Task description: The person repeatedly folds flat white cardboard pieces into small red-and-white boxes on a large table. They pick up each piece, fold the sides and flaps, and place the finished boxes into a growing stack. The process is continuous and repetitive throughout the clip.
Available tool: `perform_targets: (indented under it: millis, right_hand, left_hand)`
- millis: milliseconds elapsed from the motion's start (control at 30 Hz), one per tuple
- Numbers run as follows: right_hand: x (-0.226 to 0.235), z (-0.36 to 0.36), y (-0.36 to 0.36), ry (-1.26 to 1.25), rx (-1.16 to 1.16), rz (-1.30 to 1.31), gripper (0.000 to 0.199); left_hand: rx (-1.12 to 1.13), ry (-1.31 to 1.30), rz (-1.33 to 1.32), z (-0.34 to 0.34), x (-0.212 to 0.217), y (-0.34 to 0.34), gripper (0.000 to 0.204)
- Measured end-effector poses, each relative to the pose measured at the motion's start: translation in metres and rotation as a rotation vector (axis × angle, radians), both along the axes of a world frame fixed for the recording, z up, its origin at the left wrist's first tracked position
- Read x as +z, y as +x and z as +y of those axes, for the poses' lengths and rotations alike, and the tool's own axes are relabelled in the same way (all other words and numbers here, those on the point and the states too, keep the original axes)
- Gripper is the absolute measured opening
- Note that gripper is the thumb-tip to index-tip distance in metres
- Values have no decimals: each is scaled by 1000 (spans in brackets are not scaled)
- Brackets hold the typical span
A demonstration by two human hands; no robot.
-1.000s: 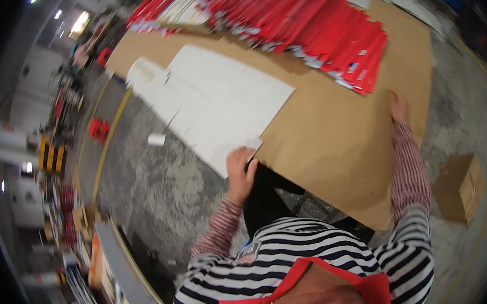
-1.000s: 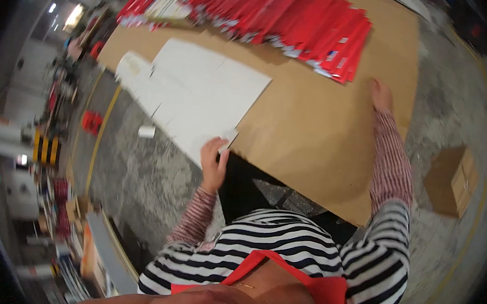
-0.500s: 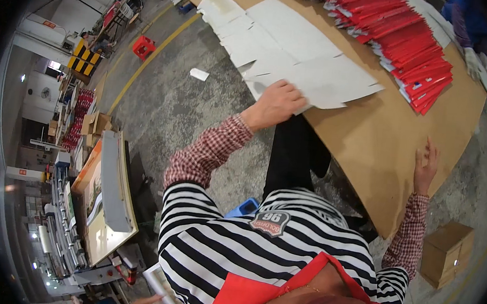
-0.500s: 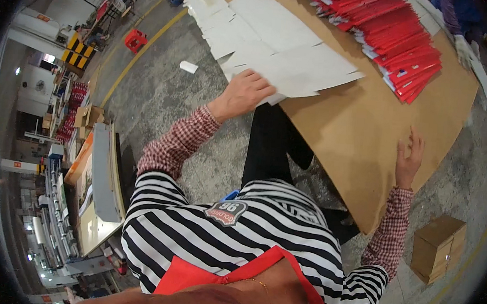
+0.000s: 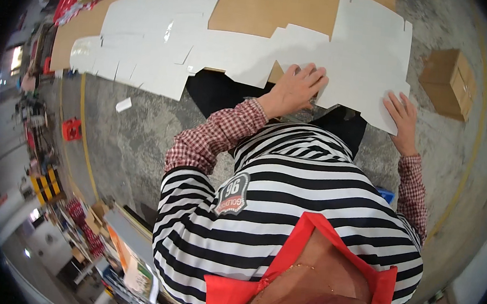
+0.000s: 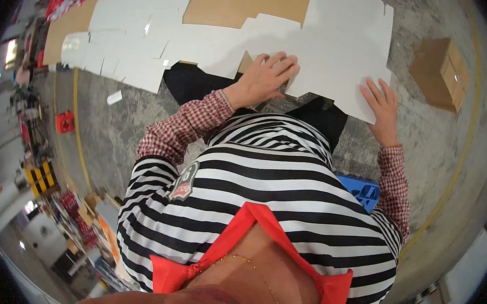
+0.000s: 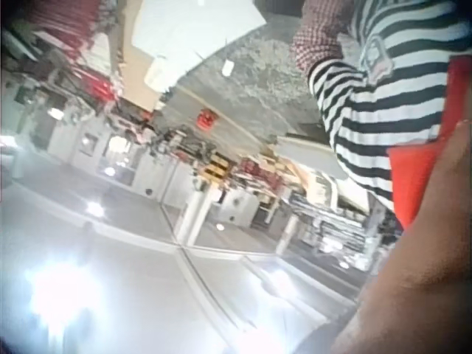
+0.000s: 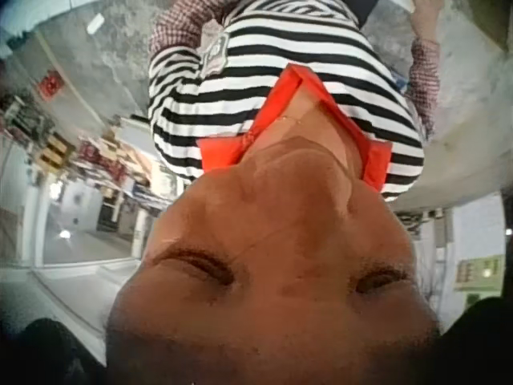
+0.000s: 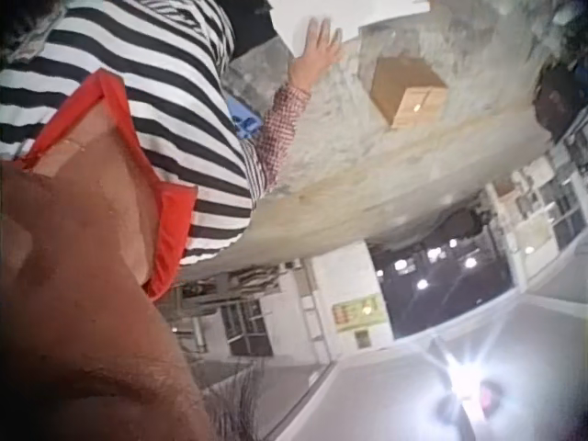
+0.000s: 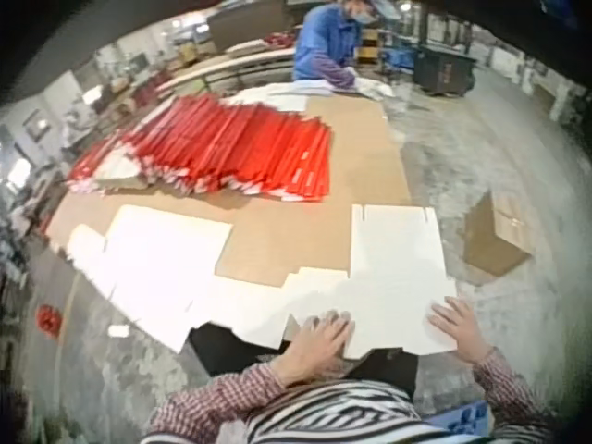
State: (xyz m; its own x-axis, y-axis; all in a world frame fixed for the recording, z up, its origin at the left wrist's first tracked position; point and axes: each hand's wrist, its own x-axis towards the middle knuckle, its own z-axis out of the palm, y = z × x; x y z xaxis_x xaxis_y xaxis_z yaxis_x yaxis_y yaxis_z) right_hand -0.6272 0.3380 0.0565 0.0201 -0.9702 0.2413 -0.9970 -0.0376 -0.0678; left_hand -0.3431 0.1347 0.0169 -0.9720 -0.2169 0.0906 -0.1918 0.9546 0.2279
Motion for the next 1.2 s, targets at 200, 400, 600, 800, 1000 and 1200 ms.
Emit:
perform_targets:
  millis: [200, 400, 600, 800, 1000, 1200]
  right_hand:
    - [-55, 14, -57, 208, -572, -1080, 68]
    - [-40, -52, -29, -90, -330, -325, 66]
    - [-55, -67, 15, 88, 113, -220, 65]
    - [-55, -69, 10, 129, 123, -244, 61]
    - [-46, -69, 17, 129, 119, -153, 60]
    - [-59, -10, 28, -632, -554, -678, 55]
  left_hand:
    - [241, 580, 148, -13, -4, -41, 25]
    - [283, 43, 216, 15, -16, -69, 50]
    - [101, -24, 233, -2, 3, -12, 68]
    - [506, 226, 262, -52, -19, 2, 42]
    - [197, -182, 93, -6, -18, -28, 72]
    - [66, -77, -34, 15, -2, -42, 106]
